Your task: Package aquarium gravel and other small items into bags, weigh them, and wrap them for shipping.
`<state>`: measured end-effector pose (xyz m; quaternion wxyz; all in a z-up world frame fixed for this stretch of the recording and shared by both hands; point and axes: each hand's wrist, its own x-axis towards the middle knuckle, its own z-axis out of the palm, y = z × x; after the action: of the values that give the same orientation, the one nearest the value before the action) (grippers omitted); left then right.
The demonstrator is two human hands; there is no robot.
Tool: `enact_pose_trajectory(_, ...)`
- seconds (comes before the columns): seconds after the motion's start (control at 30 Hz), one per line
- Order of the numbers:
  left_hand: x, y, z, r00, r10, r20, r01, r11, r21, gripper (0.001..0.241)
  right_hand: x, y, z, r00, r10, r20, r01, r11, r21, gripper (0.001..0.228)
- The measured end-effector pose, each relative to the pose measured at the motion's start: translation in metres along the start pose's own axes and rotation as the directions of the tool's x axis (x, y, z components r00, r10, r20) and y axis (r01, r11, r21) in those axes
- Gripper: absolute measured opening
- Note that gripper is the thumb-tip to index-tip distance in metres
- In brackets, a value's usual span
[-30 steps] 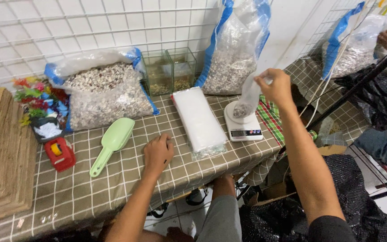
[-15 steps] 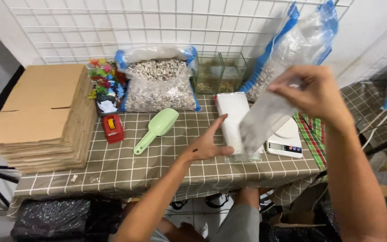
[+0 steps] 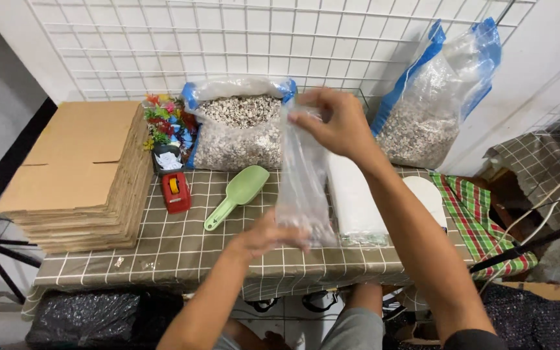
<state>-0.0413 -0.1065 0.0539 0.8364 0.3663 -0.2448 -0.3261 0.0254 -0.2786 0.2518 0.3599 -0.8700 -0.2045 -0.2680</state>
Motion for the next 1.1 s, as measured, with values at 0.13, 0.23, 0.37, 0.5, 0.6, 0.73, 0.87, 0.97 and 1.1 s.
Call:
enact_pose_trajectory(0.13,0.005,0.09,0.011,0.928,-0.131,-0.35,0.107,0.99,-0.086,0.027,-0.011,0.012,0.014,0.983,0.16,-0.089,-0.149,0.981,0.125,0.06)
enact_pose_trajectory(0.23,0.036,0.115,-0.048,0.913,-0.188,-0.362,0.14,0.978,-0.155,0.014,-0.032,0.031,0.017,0.982,0.179,-0.057,-0.163,0.963,0.215,0.056)
enact_pose_trajectory(0.37,0.071,0.145,-0.101,0.909,-0.132,-0.396,0.053,0.978,-0.203,0.015,-0.066,0.044,0.013,0.961,0.275,0.038,-0.275,0.926,0.259,0.056)
enact_pose_trajectory(0.5,0.101,0.163,-0.135,0.891,-0.202,-0.408,0.055,0.937,-0.345,0.025,-0.091,0.054,0.01,0.933,0.349,0.086,-0.359,0.892,0.274,0.057)
enact_pose_trajectory(0.6,0.116,0.173,-0.135,0.882,-0.196,-0.427,0.042,0.938,-0.345,0.026,-0.103,0.055,0.001,0.911,0.397,0.114,-0.413,0.869,0.273,0.054)
enact_pose_trajectory(0.73,0.124,0.18,-0.132,0.88,-0.181,-0.44,0.022,0.939,-0.343,0.025,-0.113,0.068,-0.007,0.892,0.436,0.119,-0.452,0.857,0.248,0.051)
enact_pose_trajectory(0.87,0.127,0.187,-0.131,0.882,-0.204,-0.424,0.04,0.93,-0.364,0.029,-0.118,0.08,-0.005,0.869,0.472,0.145,-0.494,0.833,0.248,0.052)
enact_pose_trajectory(0.97,0.122,0.192,-0.116,0.879,-0.225,-0.421,0.04,0.914,-0.405,0.028,-0.12,0.082,-0.002,0.866,0.476,0.156,-0.501,0.827,0.255,0.051)
enact_pose_trajectory(1.1,0.116,0.198,-0.102,0.878,-0.23,-0.421,0.043,0.911,-0.41,0.028,-0.122,0.077,-0.001,0.862,0.482,0.157,-0.507,0.822,0.259,0.05)
